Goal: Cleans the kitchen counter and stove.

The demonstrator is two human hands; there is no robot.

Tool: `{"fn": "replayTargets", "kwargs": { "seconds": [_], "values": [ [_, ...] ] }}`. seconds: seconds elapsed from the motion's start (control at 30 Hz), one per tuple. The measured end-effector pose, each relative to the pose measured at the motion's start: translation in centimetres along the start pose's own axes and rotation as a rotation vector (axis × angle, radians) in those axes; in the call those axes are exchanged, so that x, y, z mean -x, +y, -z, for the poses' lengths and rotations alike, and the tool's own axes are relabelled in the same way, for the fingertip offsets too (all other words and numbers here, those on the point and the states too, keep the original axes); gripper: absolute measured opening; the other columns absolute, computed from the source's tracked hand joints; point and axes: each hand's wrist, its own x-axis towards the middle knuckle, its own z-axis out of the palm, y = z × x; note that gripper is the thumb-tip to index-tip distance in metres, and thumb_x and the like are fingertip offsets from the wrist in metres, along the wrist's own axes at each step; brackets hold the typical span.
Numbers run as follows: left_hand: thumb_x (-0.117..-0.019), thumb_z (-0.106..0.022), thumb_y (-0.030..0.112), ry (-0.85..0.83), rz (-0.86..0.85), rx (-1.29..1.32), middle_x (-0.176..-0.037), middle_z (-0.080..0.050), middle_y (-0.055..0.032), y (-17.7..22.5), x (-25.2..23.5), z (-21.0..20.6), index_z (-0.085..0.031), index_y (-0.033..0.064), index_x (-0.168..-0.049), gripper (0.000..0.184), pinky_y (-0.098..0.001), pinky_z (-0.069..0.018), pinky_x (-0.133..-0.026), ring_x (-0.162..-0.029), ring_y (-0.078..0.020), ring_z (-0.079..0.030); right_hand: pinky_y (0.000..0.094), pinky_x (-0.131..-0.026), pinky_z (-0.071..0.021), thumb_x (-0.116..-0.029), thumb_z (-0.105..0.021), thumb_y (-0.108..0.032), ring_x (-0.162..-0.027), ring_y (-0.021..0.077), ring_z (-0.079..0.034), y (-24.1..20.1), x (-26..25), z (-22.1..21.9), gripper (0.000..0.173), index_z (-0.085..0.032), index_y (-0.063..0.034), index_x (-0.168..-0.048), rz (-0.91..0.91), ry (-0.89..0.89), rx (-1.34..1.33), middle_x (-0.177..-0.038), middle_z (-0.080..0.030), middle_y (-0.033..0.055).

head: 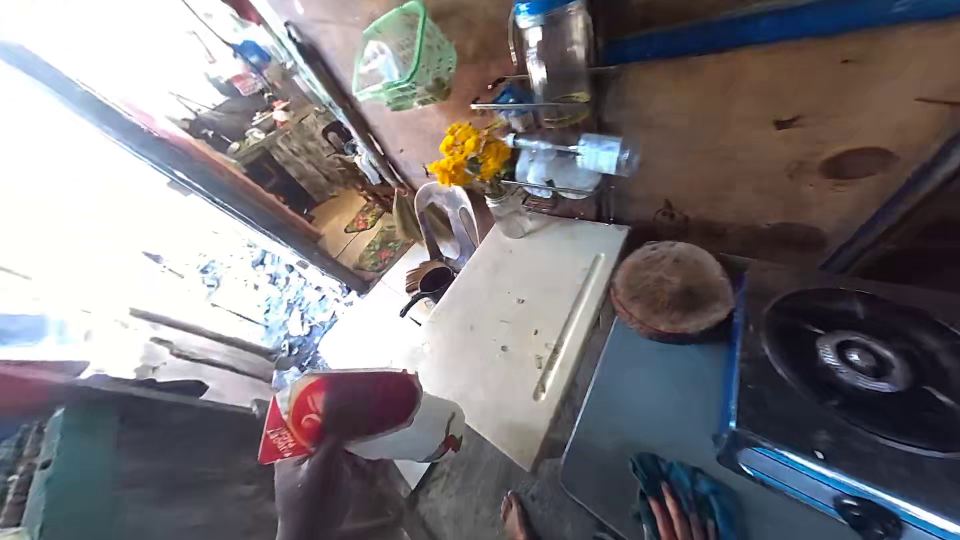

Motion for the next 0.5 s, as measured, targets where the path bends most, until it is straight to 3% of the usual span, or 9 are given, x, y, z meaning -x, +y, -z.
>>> {"fn": "replayTargets", "kwargs": {
  "seconds": [0.07,0.13,0.17,0.23,0.3,0.37,0.5],
  "values": [
    [-0.0876,-0.061,-0.012,-0.078,-0.005,-0.004,-0.093,-0.072,0.0014,-1.9,-3.1,2.5,-0.054,-0.0073,-0.112,0.026,-0.0259,-0.059,-0.089,-0.091,-0.0046,-0.07,0.0624,-0.12,-0.0283,-0.0995,-0.057,-0.017,-0.139,0.0477,-0.048,-4.6,-2.7,-0.7,0.04,-0.065,0.0081,-0.129,-0.128,0.025,-0.27,-0.143,-0.058,0.0262],
    [-0.0892,-0.064,-0.005,-0.239,-0.019,-0.048,-0.101,-0.071,0.0065,-5.4,-6.2,5.3,-0.052,-0.0046,-0.122,0.035,-0.0257,-0.0587,-0.092,-0.098,-0.0021,-0.068,0.052,-0.111,-0.0441,-0.1062,-0.051,-0.022,-0.126,0.0405,-0.059,-10.1,-5.7,1.2,0.047,-0.056,0.0173,-0.131,-0.492,0.077,-0.652,-0.13,-0.062,0.0336],
    [-0.0891,-0.067,-0.002,-0.297,-0.021,-0.053,-0.102,-0.072,0.0065,-6.9,-7.5,6.1,-0.053,-0.0049,-0.122,0.036,-0.0264,-0.0589,-0.092,-0.098,-0.0024,-0.069,0.0481,-0.105,-0.0486,-0.1071,-0.049,-0.027,-0.119,0.0322,-0.062,-12.9,-7.3,2.5,0.049,-0.055,0.0141,-0.133,-0.675,0.11,-0.852,-0.125,-0.064,0.0295],
    [-0.0899,-0.069,0.004,-0.412,-0.018,-0.096,-0.103,-0.072,0.0058,-9.3,-10.1,6.4,-0.056,-0.0059,-0.12,0.034,-0.025,-0.0588,-0.092,-0.098,-0.0011,-0.068,0.0375,-0.085,-0.0587,-0.109,-0.043,-0.034,-0.097,0.014,-0.068,-17.1,-10.2,4.3,0.041,-0.06,-0.0017,-0.128,-0.851,0.159,-1.202,-0.107,-0.07,0.0095],
    [-0.0892,-0.069,0.008,-0.484,0.007,-0.159,-0.099,-0.072,0.0059,-11.2,-11.9,5.7,-0.06,-0.0071,-0.115,0.031,-0.0208,-0.0581,-0.09,-0.095,0.0029,-0.067,0.0367,-0.076,-0.0629,-0.111,-0.034,-0.034,-0.089,0.0131,-0.073,-19.6,-12.5,4.7,0.039,-0.06,-0.0088,-0.126,-0.803,0.143,-1.543,-0.1,-0.073,0.0047],
    [-0.0883,-0.07,0.012,-0.532,0.033,-0.166,-0.097,-0.072,0.0037,-13.0,-13.8,4.9,-0.062,-0.0065,-0.114,0.032,-0.0211,-0.0587,-0.087,-0.093,0.0017,-0.068,0.039,-0.075,-0.0644,-0.1112,-0.025,-0.037,-0.09,0.0162,-0.074,-21.2,-14.4,3.9,0.045,-0.061,-0.0105,-0.122,-0.696,0.09,-1.77,-0.1,-0.075,0.0059],
    [-0.0866,-0.066,0.009,-0.514,0.07,-0.064,-0.098,-0.071,0.0019,-16.5,-17.1,3.7,-0.061,-0.0074,-0.114,0.033,-0.0226,-0.0588,-0.087,-0.093,-0.0001,-0.068,0.0417,-0.079,-0.0639,-0.1106,-0.019,-0.042,-0.094,0.0199,-0.074,-23.7,-18.1,3.4,0.055,-0.062,-0.0095,-0.122,-0.593,-0.002,-1.86,-0.104,-0.075,0.0095]
  ]
}}
